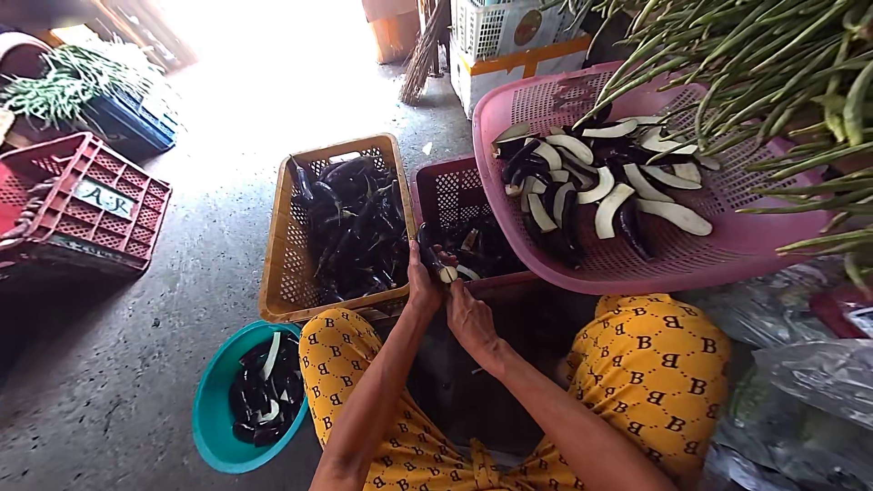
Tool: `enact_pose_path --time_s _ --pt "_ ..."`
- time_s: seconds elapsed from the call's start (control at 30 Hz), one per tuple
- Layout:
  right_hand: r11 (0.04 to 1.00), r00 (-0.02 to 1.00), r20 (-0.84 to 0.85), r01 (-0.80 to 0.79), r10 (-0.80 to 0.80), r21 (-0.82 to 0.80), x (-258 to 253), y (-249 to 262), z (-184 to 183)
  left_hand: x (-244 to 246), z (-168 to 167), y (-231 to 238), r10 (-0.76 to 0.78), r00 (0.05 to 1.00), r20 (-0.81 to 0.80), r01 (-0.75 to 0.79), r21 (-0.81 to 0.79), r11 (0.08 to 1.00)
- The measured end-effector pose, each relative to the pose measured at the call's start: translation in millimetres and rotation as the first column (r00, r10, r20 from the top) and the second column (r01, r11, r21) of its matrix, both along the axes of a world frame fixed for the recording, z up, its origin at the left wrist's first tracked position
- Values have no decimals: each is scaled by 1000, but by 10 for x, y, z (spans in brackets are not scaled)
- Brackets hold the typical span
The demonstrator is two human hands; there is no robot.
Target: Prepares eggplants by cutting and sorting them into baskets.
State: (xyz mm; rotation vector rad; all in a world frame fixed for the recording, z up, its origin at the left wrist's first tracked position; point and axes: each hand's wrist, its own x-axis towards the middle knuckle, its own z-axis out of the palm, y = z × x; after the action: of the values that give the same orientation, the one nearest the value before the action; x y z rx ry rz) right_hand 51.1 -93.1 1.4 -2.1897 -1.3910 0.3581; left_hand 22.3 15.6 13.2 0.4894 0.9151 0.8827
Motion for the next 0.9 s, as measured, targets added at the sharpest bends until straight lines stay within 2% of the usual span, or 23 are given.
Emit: enact_pose_path --time_s 0.13,0.23,0.43,0.7,0.8,0.9 --pt "993 998 46 -35 30 116 -28 -60 44 -148 -38 264 -124 992 1 124 91 988" --pt "984 997 72 -35 22 175 -56 -78 -12 -104 24 207 -42 998 44 38 89 995" --pt "997 1000 -5 -14 15 74 -89 -59 -63 -33 50 83 111 994 22 -111 15 994" --pt "1000 998 -70 -1 1 -13 -50 -8 -110 31 -13 -46 88 996 -1 -88 -44 995" --pt "999 992 -123 -12 7 -45 36 -25 13 -62 54 19 -51 999 -16 51 -16 999" --pt "1000 997 -74 -26 26 0 127 -63 136 -247 91 236 -194 980 -44 197 83 977"
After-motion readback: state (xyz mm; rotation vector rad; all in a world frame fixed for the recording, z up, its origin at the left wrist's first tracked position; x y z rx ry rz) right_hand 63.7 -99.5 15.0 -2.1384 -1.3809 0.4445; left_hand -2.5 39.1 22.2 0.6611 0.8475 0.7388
